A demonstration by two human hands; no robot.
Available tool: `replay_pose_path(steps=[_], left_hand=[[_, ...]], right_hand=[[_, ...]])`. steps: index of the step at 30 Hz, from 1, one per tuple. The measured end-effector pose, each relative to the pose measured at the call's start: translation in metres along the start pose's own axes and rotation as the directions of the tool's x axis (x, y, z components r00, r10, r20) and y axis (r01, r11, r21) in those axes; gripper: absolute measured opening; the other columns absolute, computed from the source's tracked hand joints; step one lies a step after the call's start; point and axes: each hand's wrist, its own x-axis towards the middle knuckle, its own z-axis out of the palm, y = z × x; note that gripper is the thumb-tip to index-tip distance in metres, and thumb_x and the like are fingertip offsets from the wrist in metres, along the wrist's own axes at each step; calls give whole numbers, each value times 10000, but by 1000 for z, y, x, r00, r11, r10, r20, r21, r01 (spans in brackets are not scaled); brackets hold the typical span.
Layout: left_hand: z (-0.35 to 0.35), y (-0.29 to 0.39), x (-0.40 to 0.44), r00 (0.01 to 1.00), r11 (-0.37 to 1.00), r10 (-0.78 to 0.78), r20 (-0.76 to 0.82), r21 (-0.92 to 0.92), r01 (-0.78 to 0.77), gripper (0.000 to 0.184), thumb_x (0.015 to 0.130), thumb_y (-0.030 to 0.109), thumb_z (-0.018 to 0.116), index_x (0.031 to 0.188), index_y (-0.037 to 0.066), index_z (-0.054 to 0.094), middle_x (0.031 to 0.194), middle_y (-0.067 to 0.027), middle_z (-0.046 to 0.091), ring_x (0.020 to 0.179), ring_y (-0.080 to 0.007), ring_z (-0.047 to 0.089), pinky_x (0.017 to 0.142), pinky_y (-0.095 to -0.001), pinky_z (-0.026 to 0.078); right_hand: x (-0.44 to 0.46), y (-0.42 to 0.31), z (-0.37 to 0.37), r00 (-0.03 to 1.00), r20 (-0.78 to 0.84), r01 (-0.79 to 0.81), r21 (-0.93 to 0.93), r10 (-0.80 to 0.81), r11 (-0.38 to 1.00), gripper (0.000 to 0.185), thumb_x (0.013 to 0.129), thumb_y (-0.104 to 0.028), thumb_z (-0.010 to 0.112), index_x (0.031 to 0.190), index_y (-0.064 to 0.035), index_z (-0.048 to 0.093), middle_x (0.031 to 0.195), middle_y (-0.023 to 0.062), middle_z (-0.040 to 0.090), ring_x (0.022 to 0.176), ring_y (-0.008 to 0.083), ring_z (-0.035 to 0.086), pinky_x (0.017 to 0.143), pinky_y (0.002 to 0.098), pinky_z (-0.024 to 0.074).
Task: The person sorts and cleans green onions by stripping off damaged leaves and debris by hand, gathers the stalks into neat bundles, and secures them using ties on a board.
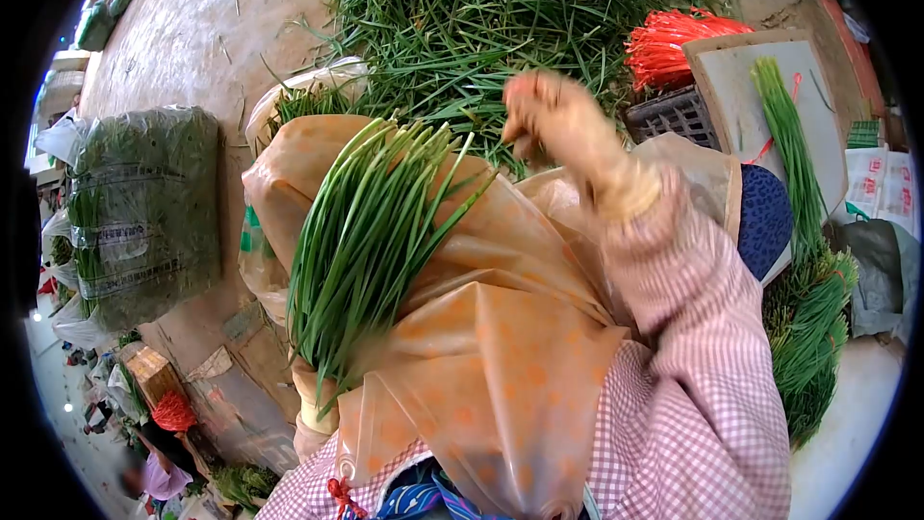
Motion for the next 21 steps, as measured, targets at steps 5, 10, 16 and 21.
replay_pose_path(steps=[5, 10, 16, 21], left_hand=[[29, 45, 13, 968, 927, -40, -246, -371, -56, 672, 747, 33, 709, 1349, -4, 412, 1070, -145, 659, 934, -246, 649, 862, -314, 503], [16, 93, 19, 882, 804, 457, -112, 476, -357, 606, 751, 55, 689, 1315, 18, 469, 1003, -165, 666, 872, -260, 665, 777, -322, 519], [-10, 121, 19, 810, 267, 530, 250, 858, -439, 550, 741, 272, 639, 1269, 140, 563, 721, -58, 592, 544, -194, 549, 487, -306, 434], [-3, 126, 11, 840, 163, 287, 461, 840, -517, 558, 749, 142, 571, 1302, 204, 529, 852, -55, 589, 638, -201, 554, 549, -343, 456]], right_hand=[[-35, 54, 23, 800, 418, -560, 263, 430, 786, 602, 905, -608, 393, 1079, -50, 540, 872, 121, 627, 617, 246, 603, 503, 356, 494], [16, 60, 83, 864, 497, -468, 736, 78, 489, 758, 905, -656, 274, 1294, -26, 433, 1298, 186, 503, 1096, 356, 547, 993, 457, 415], [20, 37, 91, 816, 513, -404, 836, -267, 370, 858, 828, -706, 391, 1394, -75, 259, 1223, 263, 518, 1101, 400, 541, 943, 504, 461], [12, 37, 71, 778, 516, -276, 794, -358, 542, 782, 862, -536, 546, 1428, -111, 212, 1260, 264, 479, 1168, 415, 494, 932, 529, 470]])
